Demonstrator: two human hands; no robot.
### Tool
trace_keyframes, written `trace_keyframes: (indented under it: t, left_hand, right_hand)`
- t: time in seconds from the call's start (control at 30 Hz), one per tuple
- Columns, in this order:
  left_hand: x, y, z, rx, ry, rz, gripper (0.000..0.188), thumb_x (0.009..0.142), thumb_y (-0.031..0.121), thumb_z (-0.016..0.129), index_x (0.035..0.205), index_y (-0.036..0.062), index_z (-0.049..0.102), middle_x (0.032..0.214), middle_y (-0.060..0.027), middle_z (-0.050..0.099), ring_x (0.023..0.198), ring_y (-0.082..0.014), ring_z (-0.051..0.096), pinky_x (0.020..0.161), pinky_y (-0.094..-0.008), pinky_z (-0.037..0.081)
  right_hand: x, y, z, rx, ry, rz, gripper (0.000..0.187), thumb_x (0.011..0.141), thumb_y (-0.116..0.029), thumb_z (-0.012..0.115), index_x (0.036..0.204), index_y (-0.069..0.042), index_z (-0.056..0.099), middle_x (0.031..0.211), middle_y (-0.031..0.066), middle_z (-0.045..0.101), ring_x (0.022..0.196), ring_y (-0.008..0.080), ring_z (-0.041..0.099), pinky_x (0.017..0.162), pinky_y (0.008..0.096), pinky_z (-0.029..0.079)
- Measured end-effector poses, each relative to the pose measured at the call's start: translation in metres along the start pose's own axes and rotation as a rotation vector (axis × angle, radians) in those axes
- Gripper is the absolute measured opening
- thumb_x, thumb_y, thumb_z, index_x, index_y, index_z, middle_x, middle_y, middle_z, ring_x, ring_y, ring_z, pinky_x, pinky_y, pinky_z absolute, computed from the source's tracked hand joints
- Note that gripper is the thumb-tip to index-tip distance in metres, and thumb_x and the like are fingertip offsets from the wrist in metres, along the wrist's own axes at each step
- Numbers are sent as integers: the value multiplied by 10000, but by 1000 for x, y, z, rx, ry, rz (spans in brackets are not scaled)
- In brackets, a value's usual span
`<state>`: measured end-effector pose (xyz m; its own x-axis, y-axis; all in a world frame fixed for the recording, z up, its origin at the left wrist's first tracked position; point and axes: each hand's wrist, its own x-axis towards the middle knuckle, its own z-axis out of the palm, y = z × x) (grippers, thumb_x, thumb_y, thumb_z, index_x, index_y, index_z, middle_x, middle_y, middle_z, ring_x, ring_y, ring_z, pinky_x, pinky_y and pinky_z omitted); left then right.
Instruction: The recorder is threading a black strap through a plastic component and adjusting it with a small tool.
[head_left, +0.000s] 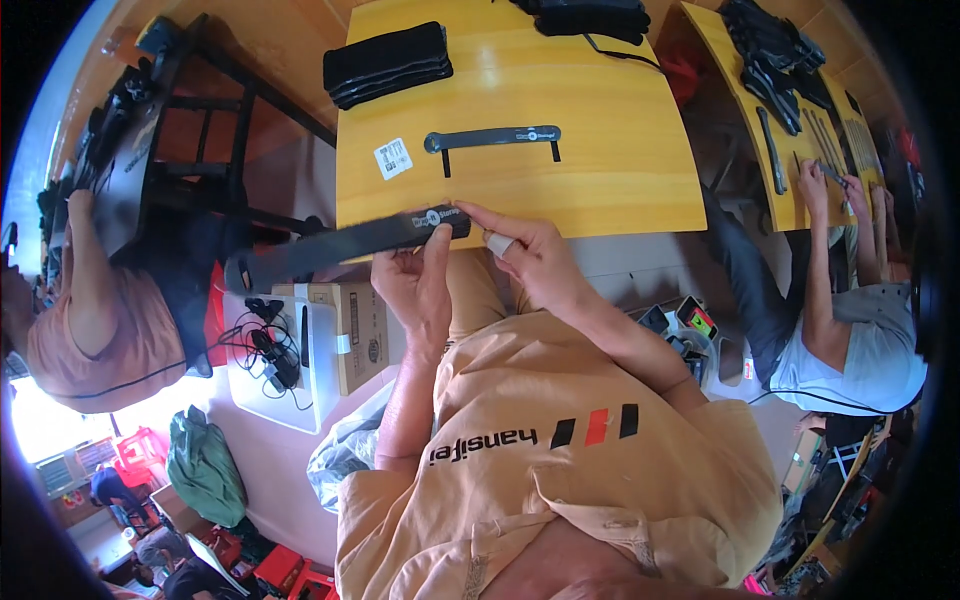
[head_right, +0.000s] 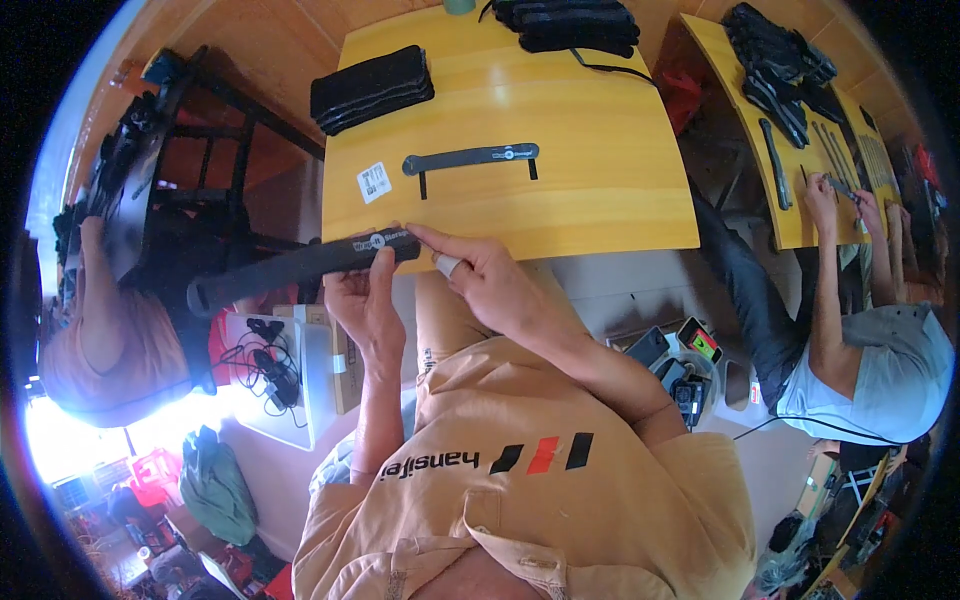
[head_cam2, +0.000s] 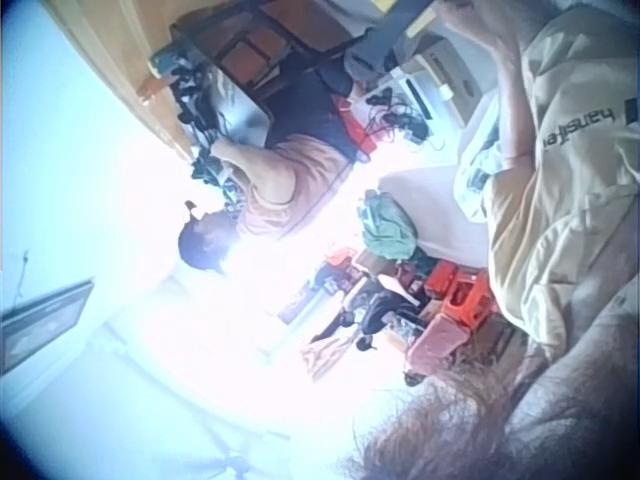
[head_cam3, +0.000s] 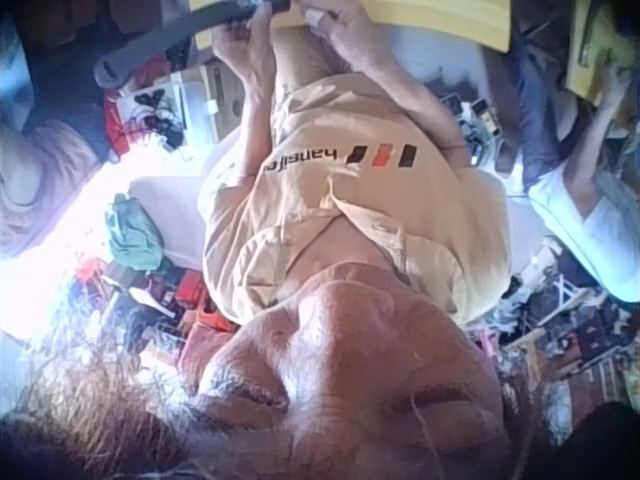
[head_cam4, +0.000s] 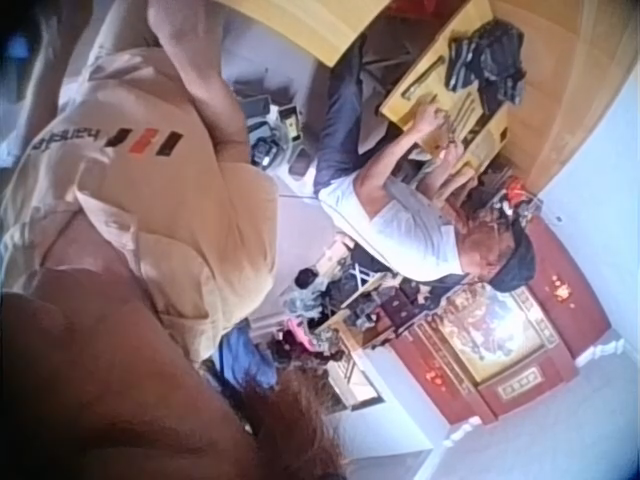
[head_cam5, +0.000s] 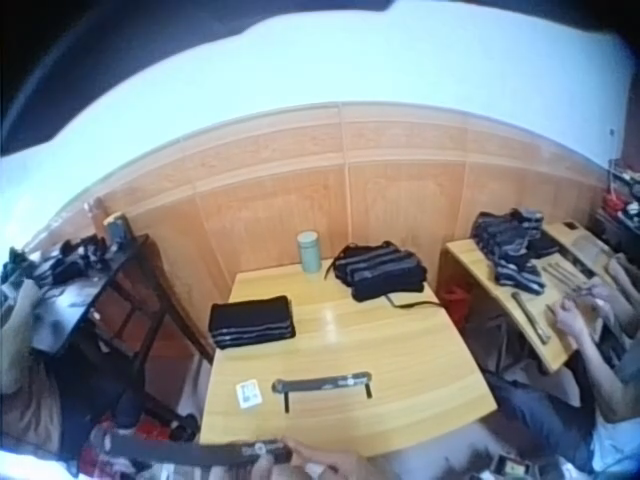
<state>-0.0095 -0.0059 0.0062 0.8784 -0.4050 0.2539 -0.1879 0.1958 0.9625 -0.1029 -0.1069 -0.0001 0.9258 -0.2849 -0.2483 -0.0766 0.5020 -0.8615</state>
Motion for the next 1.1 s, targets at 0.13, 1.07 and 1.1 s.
trace_keyframes:
  t: [0.13, 1.07, 1.1]
  left_hand:
    - [4, 0, 5, -51, -115, -134, 257, 760, -22, 621, 1005, -32, 541, 914, -68, 598, 833, -86, 549, 726, -200, 462]
    - [19, 0, -22, 23, -543, -441, 225, 838, 164, 547, 813, -57, 584, 627, -116, 601, 493, -152, 570, 471, -243, 466]
    - [18, 1, -19, 86, -500, -453, 225, 838, 166, 550, 806, -54, 582, 620, -111, 598, 489, -147, 568, 465, -242, 465]
  right_hand:
    - [-2, 5, 4, -967, 344, -578, 461, 779, 7, 514, 1209, -159, 503, 760, 138, 623, 648, 258, 602, 582, 354, 480]
    - [1, 5, -11, -693, 69, -604, 606, 673, 162, 413, 1206, -109, 512, 960, 43, 626, 801, 156, 598, 608, 253, 459]
    - [-1, 4, -9, -692, 73, -607, 606, 673, 162, 413, 1206, -109, 512, 960, 43, 626, 801, 156, 598, 608, 253, 459]
